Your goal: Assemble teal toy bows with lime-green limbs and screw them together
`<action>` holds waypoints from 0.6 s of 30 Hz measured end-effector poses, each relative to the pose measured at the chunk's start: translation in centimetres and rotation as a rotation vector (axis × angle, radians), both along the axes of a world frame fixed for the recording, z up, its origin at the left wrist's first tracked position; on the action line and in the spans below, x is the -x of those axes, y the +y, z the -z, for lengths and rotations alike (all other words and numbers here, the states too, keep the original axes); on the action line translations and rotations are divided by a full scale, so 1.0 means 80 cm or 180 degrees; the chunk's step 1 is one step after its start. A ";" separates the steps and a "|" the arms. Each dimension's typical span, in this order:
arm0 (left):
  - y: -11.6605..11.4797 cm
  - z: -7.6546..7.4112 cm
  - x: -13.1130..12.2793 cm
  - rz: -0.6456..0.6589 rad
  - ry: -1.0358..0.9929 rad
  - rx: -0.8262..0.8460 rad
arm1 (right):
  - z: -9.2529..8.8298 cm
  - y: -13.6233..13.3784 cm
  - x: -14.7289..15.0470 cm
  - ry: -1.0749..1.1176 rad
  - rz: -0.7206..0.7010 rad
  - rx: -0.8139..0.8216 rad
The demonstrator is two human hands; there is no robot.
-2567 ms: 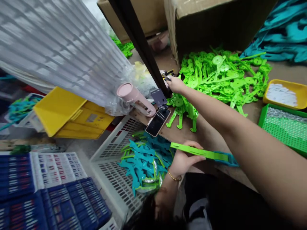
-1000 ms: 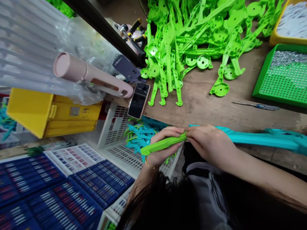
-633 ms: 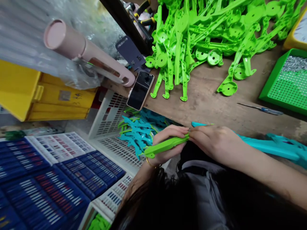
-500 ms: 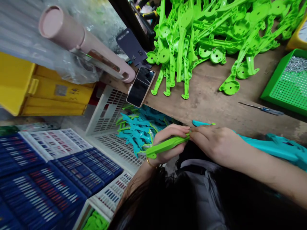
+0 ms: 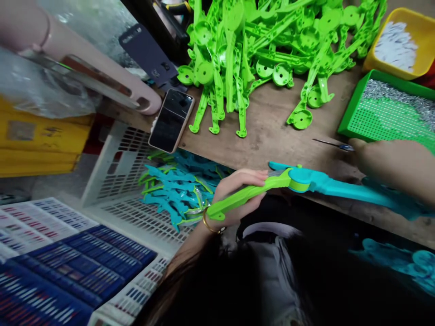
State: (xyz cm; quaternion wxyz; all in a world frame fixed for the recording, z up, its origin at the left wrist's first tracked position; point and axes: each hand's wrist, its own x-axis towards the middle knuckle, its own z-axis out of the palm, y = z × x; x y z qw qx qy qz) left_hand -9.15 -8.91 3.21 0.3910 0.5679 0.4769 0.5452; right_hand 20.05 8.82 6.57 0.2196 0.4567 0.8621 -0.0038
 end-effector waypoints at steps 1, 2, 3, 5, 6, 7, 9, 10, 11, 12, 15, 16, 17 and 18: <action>0.004 0.001 -0.002 0.0008 0.0005 -0.0027 | 0.008 0.001 0.001 -0.0083 -0.0060 0.0001; 0.007 0.002 -0.004 0.0013 0.0013 -0.0046 | 0.014 0.000 0.004 -0.0214 -0.0144 0.0011; 0.009 0.002 -0.005 0.0018 0.0017 -0.0055 | 0.016 -0.002 0.006 -0.0300 -0.0256 -0.0008; 0.012 0.002 -0.004 0.0027 0.0010 -0.0054 | 0.010 -0.008 0.010 -0.0094 -0.0577 -0.0162; 0.012 0.002 -0.003 0.0031 0.0006 -0.0051 | 0.002 -0.011 0.011 0.0053 -0.0736 -0.0267; 0.013 0.002 -0.003 0.0034 0.0005 -0.0046 | -0.008 -0.015 0.012 0.0214 -0.0840 -0.0352; 0.013 0.002 -0.002 0.0045 0.0021 -0.0026 | -0.031 -0.025 0.012 0.0605 -0.0866 -0.0372; 0.013 0.002 -0.002 0.0045 0.0033 -0.0018 | -0.042 -0.031 0.013 0.0818 -0.0784 -0.0280; 0.012 0.002 -0.002 0.0042 0.0045 -0.0012 | -0.052 -0.038 0.014 0.1059 -0.0724 -0.0130; 0.012 0.002 -0.002 0.0030 0.0055 -0.0009 | -0.059 -0.046 0.016 0.1301 -0.0750 0.0064; 0.012 0.002 -0.004 0.0010 0.0056 -0.0026 | -0.070 -0.068 0.027 0.1772 -0.1210 0.0606; 0.012 0.002 -0.005 0.0017 0.0039 -0.0037 | -0.071 -0.074 0.032 0.1871 -0.1381 0.0732; 0.011 0.002 -0.005 0.0021 0.0021 -0.0049 | -0.070 -0.078 0.037 0.1956 -0.1504 0.0844; 0.011 0.003 -0.005 0.0024 0.0003 -0.0060 | -0.069 -0.082 0.041 0.2028 -0.1570 0.0930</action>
